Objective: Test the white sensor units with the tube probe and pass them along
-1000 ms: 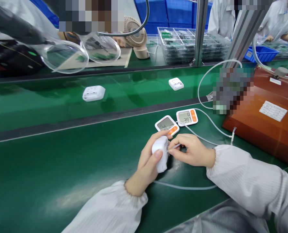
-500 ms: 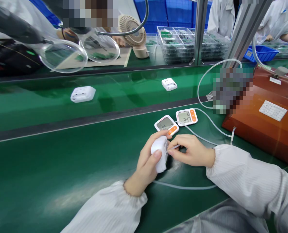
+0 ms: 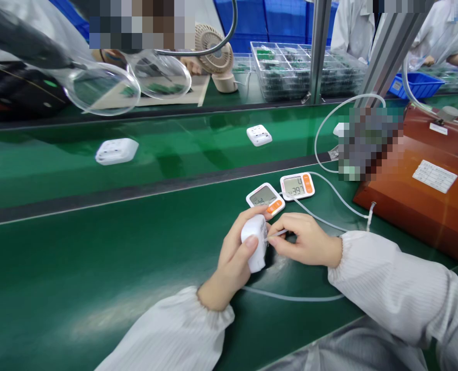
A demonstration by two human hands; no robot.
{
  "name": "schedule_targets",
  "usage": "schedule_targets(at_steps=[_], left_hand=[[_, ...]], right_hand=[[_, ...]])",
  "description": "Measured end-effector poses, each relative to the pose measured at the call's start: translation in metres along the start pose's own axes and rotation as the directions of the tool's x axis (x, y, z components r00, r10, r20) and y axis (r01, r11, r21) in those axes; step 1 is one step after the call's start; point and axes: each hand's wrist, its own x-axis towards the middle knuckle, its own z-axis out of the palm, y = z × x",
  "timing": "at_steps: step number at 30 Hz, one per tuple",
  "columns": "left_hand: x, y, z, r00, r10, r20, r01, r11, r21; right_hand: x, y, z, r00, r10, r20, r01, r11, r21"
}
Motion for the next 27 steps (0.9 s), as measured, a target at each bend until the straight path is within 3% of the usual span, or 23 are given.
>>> schedule_targets(at_steps=[7, 14, 27], left_hand=[[-0.0006, 0.0013, 0.0018, 1.0, 0.007, 0.015, -0.006, 1.0, -0.016], [-0.0007, 0.0008, 0.0, 0.999, 0.024, 0.043, -0.025, 0.999, 0.031], [-0.0024, -0.0018, -0.0021, 0.996, 0.046, 0.076, -0.049, 0.998, 0.043]], right_hand=[[0.0002, 0.0006, -0.0015, 0.999, -0.01, 0.038, 0.009, 0.999, 0.03], [0.0015, -0.0006, -0.0016, 0.998, -0.066, -0.01, 0.067, 0.986, 0.153], [0.0017, 0.0003, -0.0016, 0.999, -0.026, 0.042, 0.018, 0.983, 0.184]])
